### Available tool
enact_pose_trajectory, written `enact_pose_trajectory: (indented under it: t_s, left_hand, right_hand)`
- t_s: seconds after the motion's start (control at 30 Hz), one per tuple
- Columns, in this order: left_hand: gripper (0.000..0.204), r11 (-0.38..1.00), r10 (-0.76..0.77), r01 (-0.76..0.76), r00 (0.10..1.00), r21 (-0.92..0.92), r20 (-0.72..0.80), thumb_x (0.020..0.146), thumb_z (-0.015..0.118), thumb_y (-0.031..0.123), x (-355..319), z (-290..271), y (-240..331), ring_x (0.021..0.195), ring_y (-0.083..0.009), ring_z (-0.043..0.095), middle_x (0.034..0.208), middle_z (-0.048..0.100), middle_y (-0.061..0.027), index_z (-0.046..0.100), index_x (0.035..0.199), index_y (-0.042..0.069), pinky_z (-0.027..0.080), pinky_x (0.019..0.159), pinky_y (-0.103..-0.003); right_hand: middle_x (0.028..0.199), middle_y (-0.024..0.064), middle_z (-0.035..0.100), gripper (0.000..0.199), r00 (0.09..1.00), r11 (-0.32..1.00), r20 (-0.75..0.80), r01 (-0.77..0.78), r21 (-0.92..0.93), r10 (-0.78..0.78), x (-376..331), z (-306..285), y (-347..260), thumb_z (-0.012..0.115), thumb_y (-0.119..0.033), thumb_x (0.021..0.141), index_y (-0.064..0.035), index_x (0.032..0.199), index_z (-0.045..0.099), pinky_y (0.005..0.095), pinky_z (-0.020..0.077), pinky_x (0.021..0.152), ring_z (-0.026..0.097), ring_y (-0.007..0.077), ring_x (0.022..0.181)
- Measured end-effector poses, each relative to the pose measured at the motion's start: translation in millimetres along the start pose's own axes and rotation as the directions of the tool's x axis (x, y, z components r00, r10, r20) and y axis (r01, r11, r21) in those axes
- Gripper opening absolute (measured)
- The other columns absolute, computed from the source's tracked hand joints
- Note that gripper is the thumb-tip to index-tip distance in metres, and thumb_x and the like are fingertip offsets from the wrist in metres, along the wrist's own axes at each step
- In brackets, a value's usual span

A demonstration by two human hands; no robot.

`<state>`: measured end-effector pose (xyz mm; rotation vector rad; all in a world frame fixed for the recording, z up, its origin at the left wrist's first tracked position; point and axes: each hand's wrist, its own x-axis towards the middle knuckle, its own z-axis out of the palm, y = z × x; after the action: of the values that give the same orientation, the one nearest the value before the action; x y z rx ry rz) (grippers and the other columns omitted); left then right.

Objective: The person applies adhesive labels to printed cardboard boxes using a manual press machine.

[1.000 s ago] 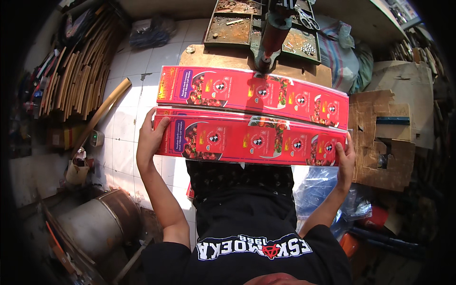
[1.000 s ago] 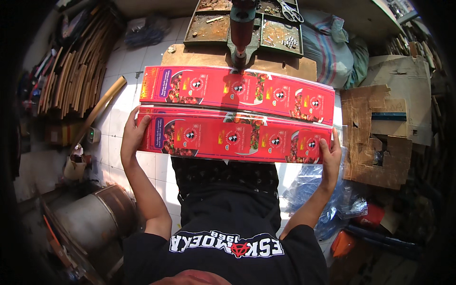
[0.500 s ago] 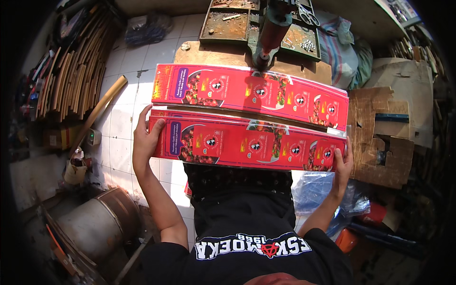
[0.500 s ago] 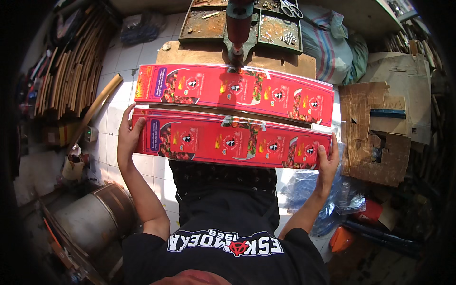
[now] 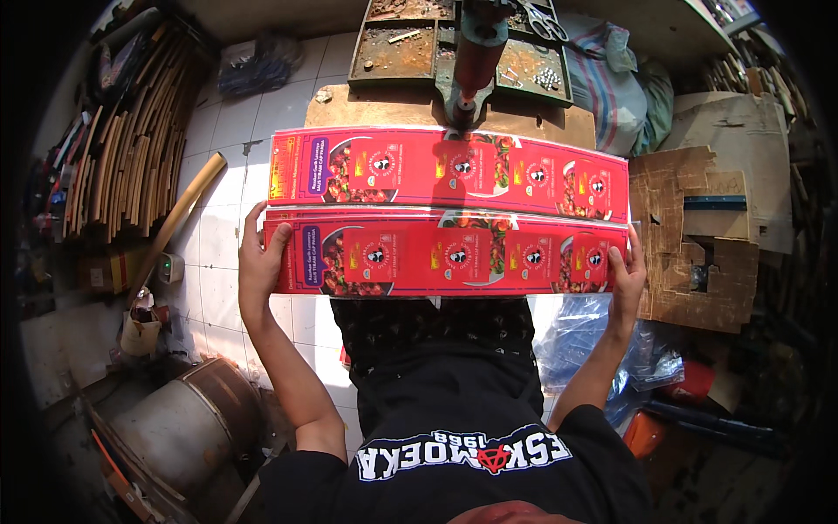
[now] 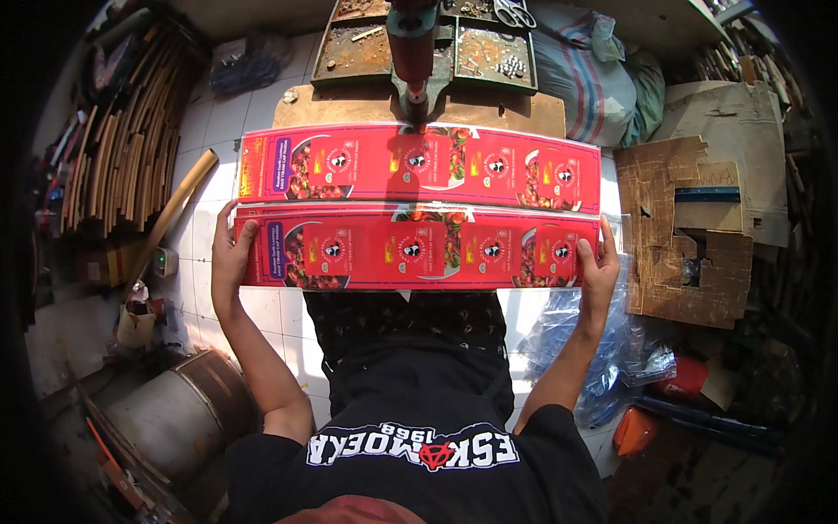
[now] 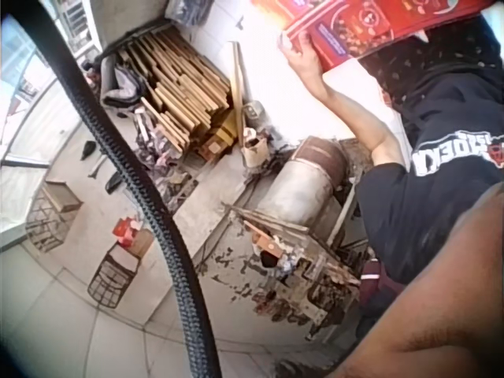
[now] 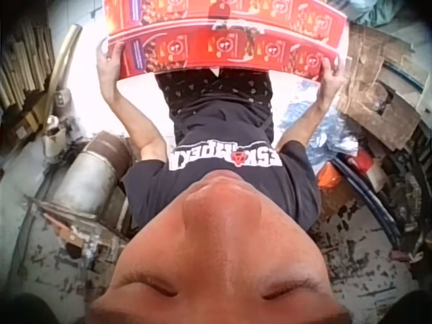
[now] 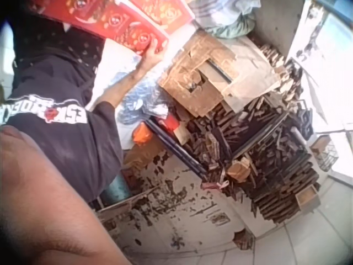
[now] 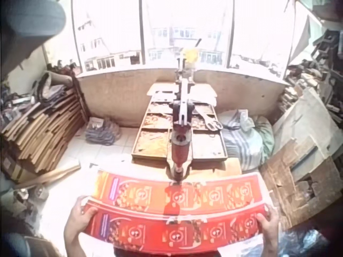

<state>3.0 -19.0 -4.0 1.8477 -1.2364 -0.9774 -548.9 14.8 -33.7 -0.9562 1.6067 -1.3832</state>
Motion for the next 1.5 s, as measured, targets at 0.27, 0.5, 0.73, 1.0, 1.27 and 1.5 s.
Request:
enact_pose_trajectory:
  t_s: [0.27,0.5,0.73,1.0,1.27,1.5]
  left_hand:
    - [0.065,0.998,0.038,-0.040,0.998,-0.042,-0.041,0.093,0.068,0.038,0,1,-4,0.081,-0.0168,0.070,0.096,0.071,-0.0164,0.042,0.142,0.004,0.055,0.067,-0.028]
    - [0.066,0.999,0.036,-0.038,0.998,-0.030,-0.056,0.093,0.067,0.038,-2,3,-4,0.081,-0.0179,0.070,0.094,0.071,-0.0166,0.040,0.143,0.004,0.055,0.069,-0.029]
    - [0.063,1.000,0.019,-0.018,0.999,0.024,-0.047,0.095,0.065,0.034,2,4,-7,0.084,-0.0157,0.069,0.099,0.070,-0.0161,0.038,0.144,0.007,0.055,0.069,-0.027]
    - [0.074,0.935,0.044,0.033,0.977,0.354,-0.207,0.089,0.062,0.058,-6,3,2,0.092,-0.0298,0.069,0.103,0.068,-0.0206,0.046,0.141,0.008,0.054,0.080,-0.039]
    - [0.063,0.914,0.142,0.001,0.937,0.407,-0.320,0.090,0.068,0.042,-16,11,3,0.102,-0.0315,0.066,0.112,0.066,-0.0242,0.053,0.134,0.001,0.052,0.087,-0.040]
    - [0.047,0.945,0.171,-0.055,0.924,0.323,-0.342,0.094,0.063,0.030,3,19,14,0.107,-0.0297,0.064,0.116,0.065,-0.0199,0.057,0.129,-0.001,0.049,0.092,-0.040]
  right_hand:
    - [0.121,0.0137,0.062,0.057,0.999,0.999,0.041,-0.016,-0.047,0.018,5,0,1,0.059,-0.005,0.095,-0.0038,0.147,0.039,0.0305,0.0503,0.092,0.061,0.0161,0.104]
    - [0.119,0.0123,0.062,0.055,0.998,0.998,0.046,-0.047,-0.046,0.050,0,3,-5,0.058,-0.007,0.096,-0.0064,0.147,0.038,0.0316,0.0506,0.093,0.061,0.0164,0.106]
    - [0.119,0.0130,0.062,0.056,1.000,0.999,0.026,-0.002,-0.036,0.003,3,1,10,0.058,-0.008,0.096,-0.0060,0.148,0.037,0.0307,0.0502,0.091,0.060,0.0162,0.106]
    - [0.120,0.0167,0.061,0.055,0.999,0.880,-0.024,0.020,-0.474,-0.035,-9,7,-13,0.062,-0.020,0.096,-0.0065,0.146,0.042,0.0389,0.0471,0.097,0.059,0.0249,0.113]
    - [0.141,0.0203,0.045,0.050,0.865,0.520,0.101,0.384,-0.763,-0.492,-49,40,-30,0.069,-0.015,0.088,-0.0073,0.136,0.054,0.0474,0.0340,0.110,0.041,0.0370,0.132]
    - [0.127,0.0197,0.057,0.042,0.867,0.647,-0.036,0.342,-0.681,-0.497,-36,21,-20,0.069,-0.012,0.087,-0.0025,0.127,0.059,0.0433,0.0423,0.102,0.054,0.0346,0.119]
